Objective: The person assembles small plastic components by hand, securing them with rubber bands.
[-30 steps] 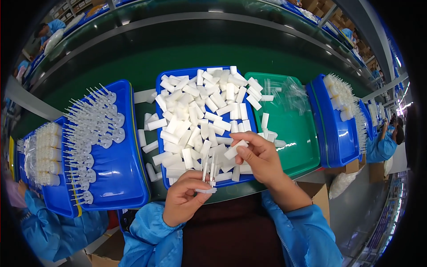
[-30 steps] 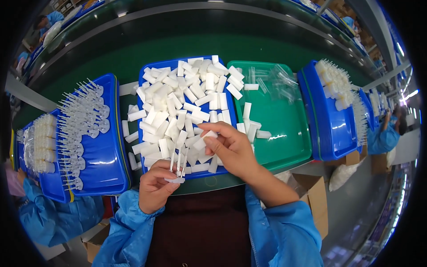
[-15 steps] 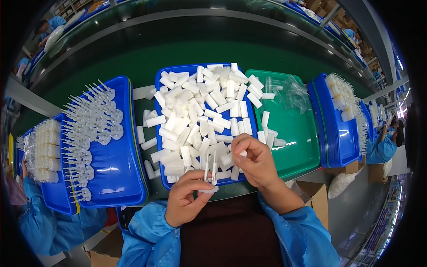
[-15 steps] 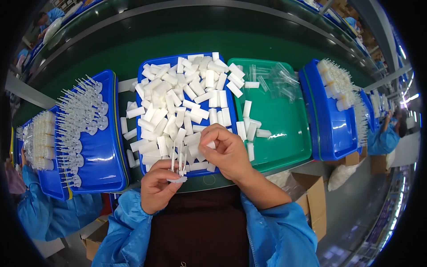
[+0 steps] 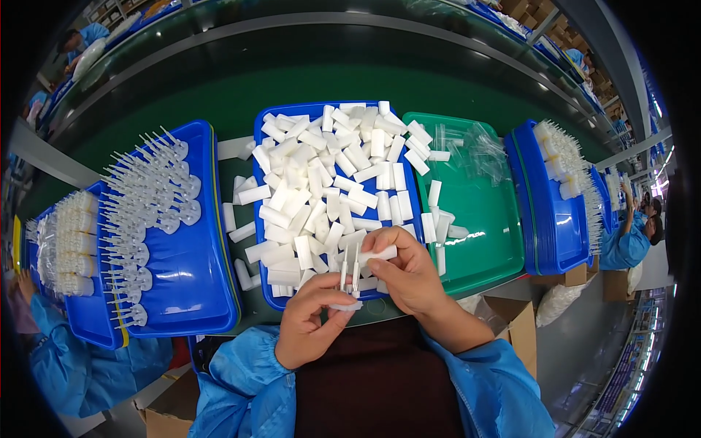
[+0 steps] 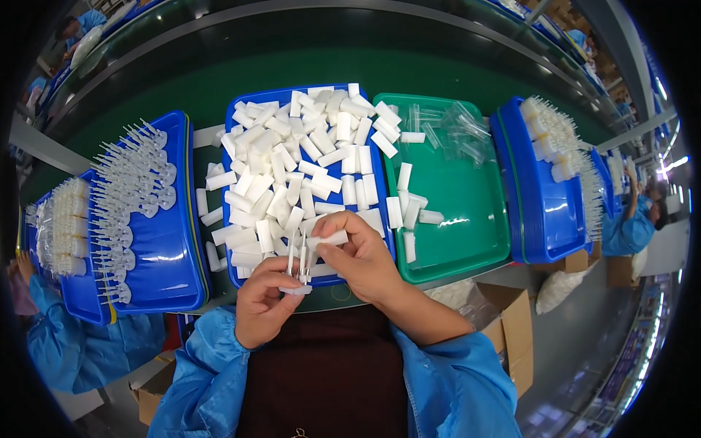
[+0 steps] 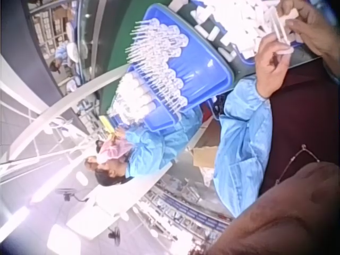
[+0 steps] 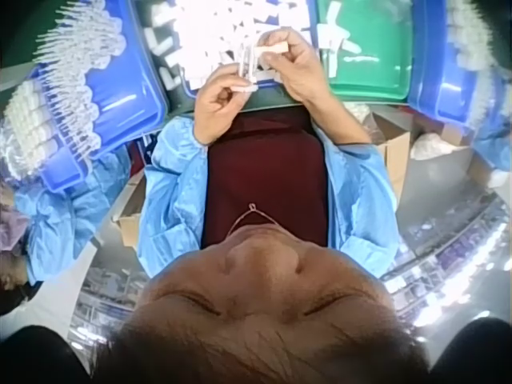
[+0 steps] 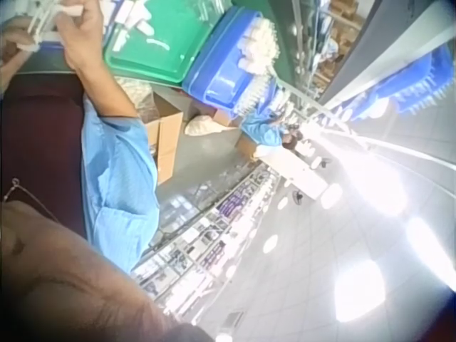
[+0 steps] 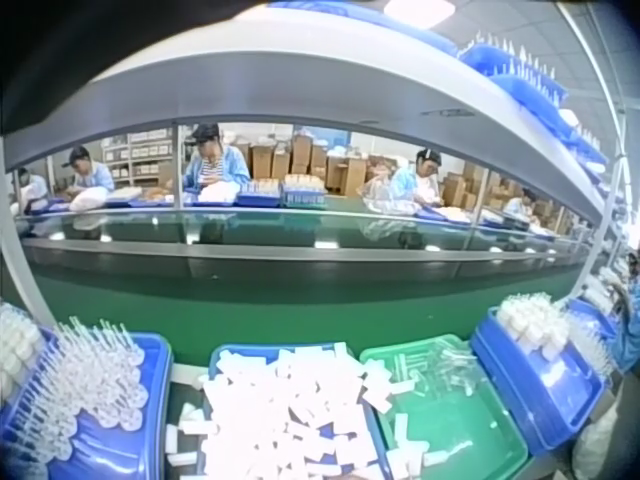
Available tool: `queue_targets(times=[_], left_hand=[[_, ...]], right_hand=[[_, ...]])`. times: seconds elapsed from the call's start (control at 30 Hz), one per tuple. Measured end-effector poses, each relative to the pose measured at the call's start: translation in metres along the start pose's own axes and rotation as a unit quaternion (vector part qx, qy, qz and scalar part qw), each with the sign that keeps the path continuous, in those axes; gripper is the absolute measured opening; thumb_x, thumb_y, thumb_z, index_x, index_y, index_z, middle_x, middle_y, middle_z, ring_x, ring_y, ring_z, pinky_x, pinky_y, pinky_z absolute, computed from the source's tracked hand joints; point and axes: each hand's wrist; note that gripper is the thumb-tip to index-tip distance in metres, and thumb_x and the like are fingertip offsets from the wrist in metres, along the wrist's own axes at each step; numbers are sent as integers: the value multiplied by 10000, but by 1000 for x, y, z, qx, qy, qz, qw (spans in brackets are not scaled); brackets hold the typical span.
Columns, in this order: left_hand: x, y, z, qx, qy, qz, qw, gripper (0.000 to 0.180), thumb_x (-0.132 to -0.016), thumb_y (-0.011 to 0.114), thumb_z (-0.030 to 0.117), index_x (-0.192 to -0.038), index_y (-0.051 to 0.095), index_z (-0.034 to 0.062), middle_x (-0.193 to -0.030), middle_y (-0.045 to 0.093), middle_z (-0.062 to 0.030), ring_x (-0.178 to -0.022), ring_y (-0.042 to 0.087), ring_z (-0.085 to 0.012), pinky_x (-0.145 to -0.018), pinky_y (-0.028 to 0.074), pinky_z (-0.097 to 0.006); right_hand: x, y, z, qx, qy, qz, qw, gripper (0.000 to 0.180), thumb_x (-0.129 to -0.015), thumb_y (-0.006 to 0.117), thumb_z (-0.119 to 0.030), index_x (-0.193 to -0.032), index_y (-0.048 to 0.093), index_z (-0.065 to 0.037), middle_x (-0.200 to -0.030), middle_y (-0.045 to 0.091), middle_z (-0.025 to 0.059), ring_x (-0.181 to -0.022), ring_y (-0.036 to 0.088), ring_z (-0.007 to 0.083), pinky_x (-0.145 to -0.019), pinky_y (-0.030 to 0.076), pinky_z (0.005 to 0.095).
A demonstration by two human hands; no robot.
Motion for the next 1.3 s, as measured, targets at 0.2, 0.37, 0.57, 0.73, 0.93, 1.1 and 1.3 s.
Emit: queue_targets(times=[0.2, 0.37, 0.57, 0.73, 0.93, 1.1, 1.3], left_hand=[[1, -1, 0, 11, -5, -8, 1000, 221, -813, 625, -69, -1003, 644, 41, -1171, 548, -107, -837, 554, -97, -652, 418, -201], [-1, -1, -2, -56, 14, -56, 997, 233, -802, 625, -70, -1004, 649, 45, -1174, 549, -105, -814, 544, -94, -643, 413, -198], [1, -1, -2, -10, -20, -31, 999, 230, -807, 620, -79, -1006, 641, 36, -1185, 533, -113, -867, 552, -105, -680, 428, -212], [1, -5, 4, 13, 15, 6, 1000, 234, -823, 596, -117, -1017, 597, 13, -1179, 496, -124, -994, 562, -162, -834, 451, -252], [6, -12, 4, 16, 68, 80, 994, 233, -820, 566, -121, -1020, 547, -2, -1157, 485, -143, -1069, 536, -215, -905, 446, -310], [14, -17, 2, 36, 83, 113, 989, 260, -812, 562, -118, -1035, 525, 11, -1151, 477, -144, -1071, 531, -229, -907, 444, -324], [18, -21, -1, -22, 154, 152, 976, 265, -805, 576, -101, -1033, 524, 22, -1131, 481, -153, -1039, 530, -227, -894, 441, -329]], right_hand=[[-1, -12, -4, -75, 33, -9, 997, 146, -812, 437, 64, -873, 499, -53, -933, 499, 63, -635, 405, 97, -581, 336, 223], [-2, -24, 3, -168, -15, -80, 982, 120, -831, 388, 2, -859, 494, -45, -859, 479, 65, -575, 386, 108, -525, 316, 230], [0, -8, -7, -119, 47, 47, 991, 114, -816, 557, 7, -898, 500, -47, -869, 489, 42, -531, 416, 113, -468, 332, 257], [-15, -16, -17, 553, -291, 100, 774, 386, -722, 670, 58, -1070, 556, -66, -981, 551, 61, -751, 554, 180, -643, 442, 294], [-23, -18, -35, 670, -340, -13, 660, 305, -713, 688, -16, -1004, 629, -85, -927, 604, 64, -821, 580, 248, -687, 455, 352], [-36, 0, -29, 678, -226, -93, 694, 262, -732, 678, -38, -988, 651, -86, -897, 612, 81, -855, 602, 251, -727, 471, 363], [-67, 0, -20, 706, -248, -236, 620, 270, -716, 653, -39, -981, 645, -90, -977, 591, 60, -879, 589, 243, -752, 471, 355]])
Point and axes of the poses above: each hand's wrist, its own x-axis away from the middle knuckle, its own y-axis out of the palm, z = x × y
